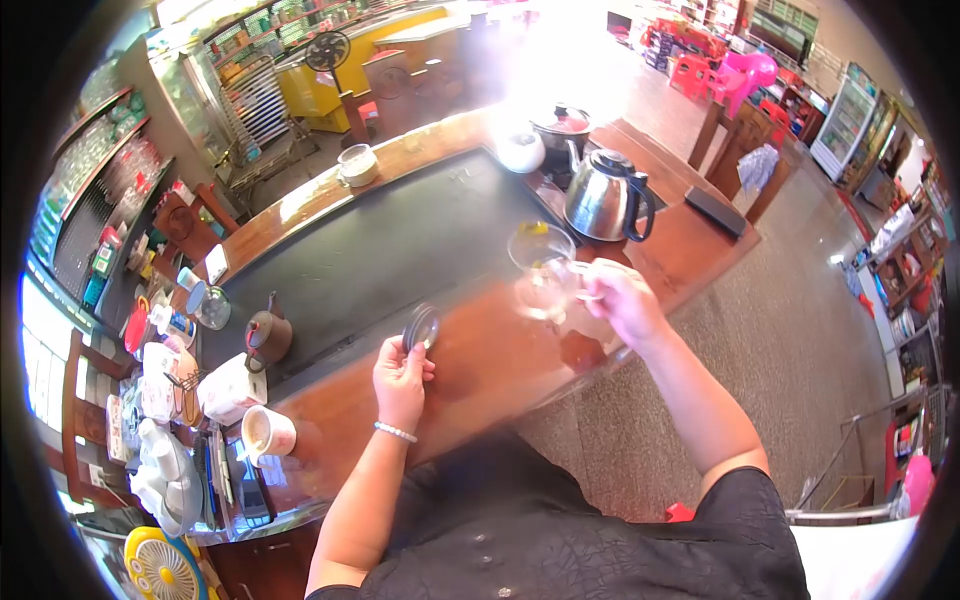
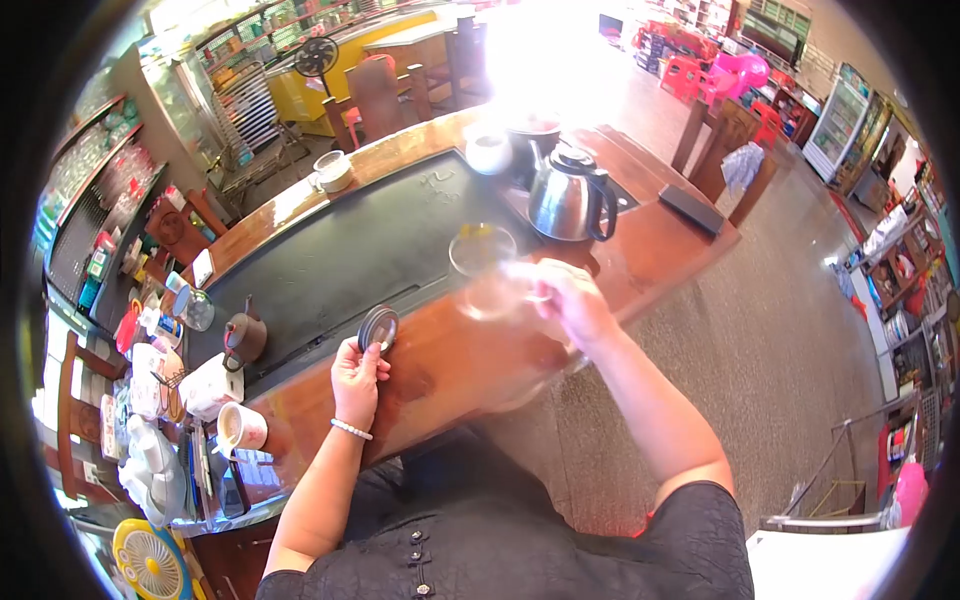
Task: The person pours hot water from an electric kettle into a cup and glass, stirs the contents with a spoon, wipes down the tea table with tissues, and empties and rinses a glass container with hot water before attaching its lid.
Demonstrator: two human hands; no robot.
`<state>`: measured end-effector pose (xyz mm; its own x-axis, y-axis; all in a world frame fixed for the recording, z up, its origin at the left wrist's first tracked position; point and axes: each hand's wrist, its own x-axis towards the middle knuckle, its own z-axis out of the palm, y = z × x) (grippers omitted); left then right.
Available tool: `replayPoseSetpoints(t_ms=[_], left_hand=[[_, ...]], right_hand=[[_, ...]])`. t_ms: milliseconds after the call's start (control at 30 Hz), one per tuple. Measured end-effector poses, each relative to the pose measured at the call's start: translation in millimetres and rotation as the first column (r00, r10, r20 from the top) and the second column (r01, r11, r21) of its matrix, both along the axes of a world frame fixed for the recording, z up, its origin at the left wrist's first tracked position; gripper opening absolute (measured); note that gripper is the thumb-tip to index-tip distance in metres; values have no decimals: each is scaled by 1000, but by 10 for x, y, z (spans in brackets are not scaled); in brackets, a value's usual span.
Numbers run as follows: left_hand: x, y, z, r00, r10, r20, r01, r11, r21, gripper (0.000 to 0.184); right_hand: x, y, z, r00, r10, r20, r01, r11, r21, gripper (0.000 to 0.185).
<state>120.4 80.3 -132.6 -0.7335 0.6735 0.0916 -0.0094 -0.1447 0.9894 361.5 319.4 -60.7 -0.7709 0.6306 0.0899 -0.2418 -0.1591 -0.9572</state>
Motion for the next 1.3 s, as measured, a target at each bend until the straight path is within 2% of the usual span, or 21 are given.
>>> replayPoseSetpoints(t_ms=[67, 133, 167, 267, 300, 433, 533, 667, 767, 833, 867, 900, 933, 1000, 1067, 1167, 1267, 1300], left_hand=[[19, 11, 22, 1000, 12, 26, -12, 1000, 5, 7], [22, 21, 20, 999, 11, 33, -11, 1000, 8, 7], [24, 28, 25, 999, 14, 41, -14, 1000, 0, 7], [25, 31, 28, 999, 8, 45, -7, 1000, -20, 7], [26, 29, 31, 999, 12, 39, -12, 1000, -24, 8], [28, 32, 43, 998, 15, 55, -14, 1000, -28, 9], [36, 28, 55, 998, 12, 63, -10, 1000, -25, 9], [34, 24, 51, 999, 4, 55, -3, 1000, -17, 9], [32, 26, 38, 998, -1, 66, 2, 1000, -10, 9], [22, 16, 33, 997, -10, 83, 10, 1000, -7, 9], [21, 16, 30, 995, -14, 95, 15, 1000, -2, 9], [21, 15, 28, 994, -17, 107, 17, 1000, 3, 10], [24, 15, 41, 995, -17, 101, 17, 1000, 3, 10], [43, 18, 71, 996, -21, 90, 21, 1000, 0, 10], [44, 20, 56, 996, -20, 91, 19, 1000, 5, 10], [53, 27, 88, 995, -18, 94, 18, 1000, 0, 10], [61, 20, 96, 995, -15, 97, 16, 1000, -8, 9], [58, 21, 89, 995, -14, 98, 15, 1000, -10, 9]], right_hand=[[-482, -52, 25, 996, -71, 47, 75, 992, -104, 23], [-902, 84, -198, 994, -99, 49, 101, 995, -28, 23], [-1092, 121, -296, 980, -178, 87, 180, 983, -19, 23], [-1491, 221, -443, 938, -257, 232, 239, 966, 102, 24], [-1576, 167, -396, 942, -240, 235, 240, 970, 30, 25], [-1863, 87, -448, 929, -252, 270, 266, 964, -16, 36], [-1951, -13, -420, 930, -251, 269, 274, 960, -51, 29], [-1938, -57, -504, 917, -137, 375, 157, 987, -25, 35], [-1730, -136, -309, 896, -142, 420, 158, 988, -2, 37], [-1485, -80, -194, 885, -347, 310, 290, 932, 216, 36], [-1346, 23, -164, 848, -508, 152, 400, 801, 446, 34], [-1139, 232, -134, 773, -631, -64, 451, 476, 755, 30], [-939, 260, 84, 706, -695, -131, 530, 397, 750, 25], [-593, 612, 171, 445, -833, -328, 603, 7, 798, 23], [-318, 984, 112, 222, -878, -423, 665, -181, 724, 27], [-184, 1399, -194, 250, -947, -200, 834, 106, 541, 33], [-185, 1524, -378, 567, -822, 55, 811, 568, 141, 41], [-282, 1486, -364, 537, -842, -55, 844, 535, 46, 42]])
